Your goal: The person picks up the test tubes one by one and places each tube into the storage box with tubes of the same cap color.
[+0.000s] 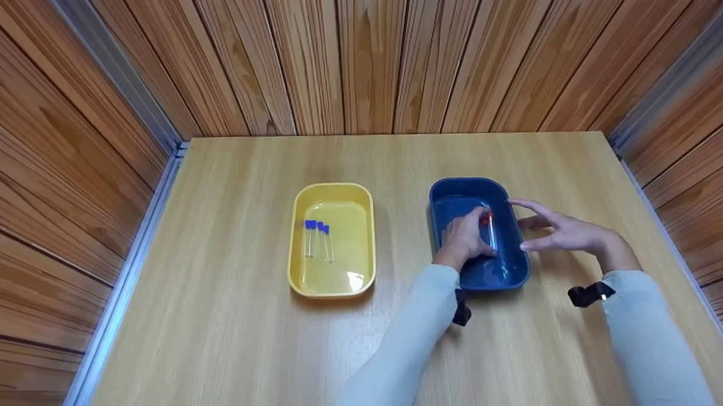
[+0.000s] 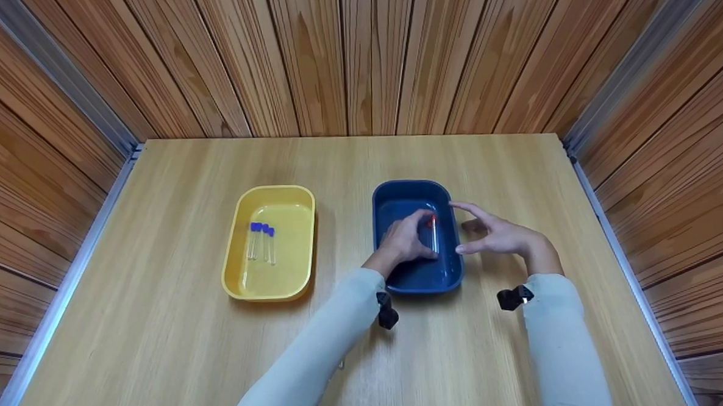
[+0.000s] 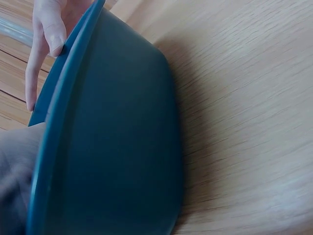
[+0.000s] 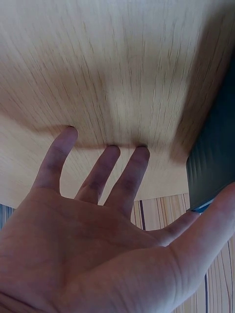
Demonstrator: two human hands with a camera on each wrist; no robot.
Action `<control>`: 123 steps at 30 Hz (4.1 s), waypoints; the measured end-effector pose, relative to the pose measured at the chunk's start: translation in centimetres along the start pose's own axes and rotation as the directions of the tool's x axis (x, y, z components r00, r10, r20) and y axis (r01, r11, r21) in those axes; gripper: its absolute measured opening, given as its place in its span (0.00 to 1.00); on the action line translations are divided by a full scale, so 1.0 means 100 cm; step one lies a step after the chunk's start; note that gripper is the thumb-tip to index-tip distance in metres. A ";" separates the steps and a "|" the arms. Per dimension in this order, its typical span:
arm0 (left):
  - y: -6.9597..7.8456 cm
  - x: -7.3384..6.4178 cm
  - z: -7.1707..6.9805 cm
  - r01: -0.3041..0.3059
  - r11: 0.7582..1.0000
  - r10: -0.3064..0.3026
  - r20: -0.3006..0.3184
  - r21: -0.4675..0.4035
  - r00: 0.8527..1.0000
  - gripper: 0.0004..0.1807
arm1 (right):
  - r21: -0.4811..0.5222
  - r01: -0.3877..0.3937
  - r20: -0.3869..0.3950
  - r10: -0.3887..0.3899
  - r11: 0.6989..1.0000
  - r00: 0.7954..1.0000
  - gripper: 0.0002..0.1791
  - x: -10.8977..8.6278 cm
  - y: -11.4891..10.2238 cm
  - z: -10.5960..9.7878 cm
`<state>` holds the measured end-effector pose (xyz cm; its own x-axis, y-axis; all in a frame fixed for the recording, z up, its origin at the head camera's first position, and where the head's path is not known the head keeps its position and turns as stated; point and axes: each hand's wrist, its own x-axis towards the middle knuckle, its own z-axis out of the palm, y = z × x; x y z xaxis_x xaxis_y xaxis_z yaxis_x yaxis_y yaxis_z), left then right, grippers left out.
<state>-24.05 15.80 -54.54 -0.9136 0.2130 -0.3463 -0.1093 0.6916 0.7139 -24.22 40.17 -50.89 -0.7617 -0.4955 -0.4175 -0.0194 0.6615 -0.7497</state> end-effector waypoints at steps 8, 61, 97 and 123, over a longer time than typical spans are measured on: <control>-0.001 0.000 -0.002 0.010 1.000 -0.010 0.005 0.002 1.000 0.49 | 0.004 0.001 -0.006 -0.001 1.000 1.000 0.55 0.001 -0.001 0.001; -0.001 -0.047 -0.088 -0.219 0.963 0.209 0.076 0.156 0.975 0.49 | 0.003 -0.011 -0.007 0.011 1.000 1.000 0.55 0.002 -0.001 0.002; -0.060 -0.142 -0.130 -0.451 0.838 0.464 0.036 0.305 0.885 0.45 | 0.010 -0.004 -0.012 0.004 1.000 1.000 0.56 0.003 -0.001 0.001; -0.124 -0.179 -0.103 -0.488 0.818 0.507 0.019 0.303 0.862 0.47 | 0.009 -0.012 -0.016 0.012 1.000 1.000 0.56 0.002 -0.001 0.002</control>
<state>-10.34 -3.76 -50.91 -0.8351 0.5476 0.0518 0.4752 0.6709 0.5693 -24.26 39.93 -51.01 -0.7720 -0.4784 -0.4185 -0.0041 0.6621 -0.7494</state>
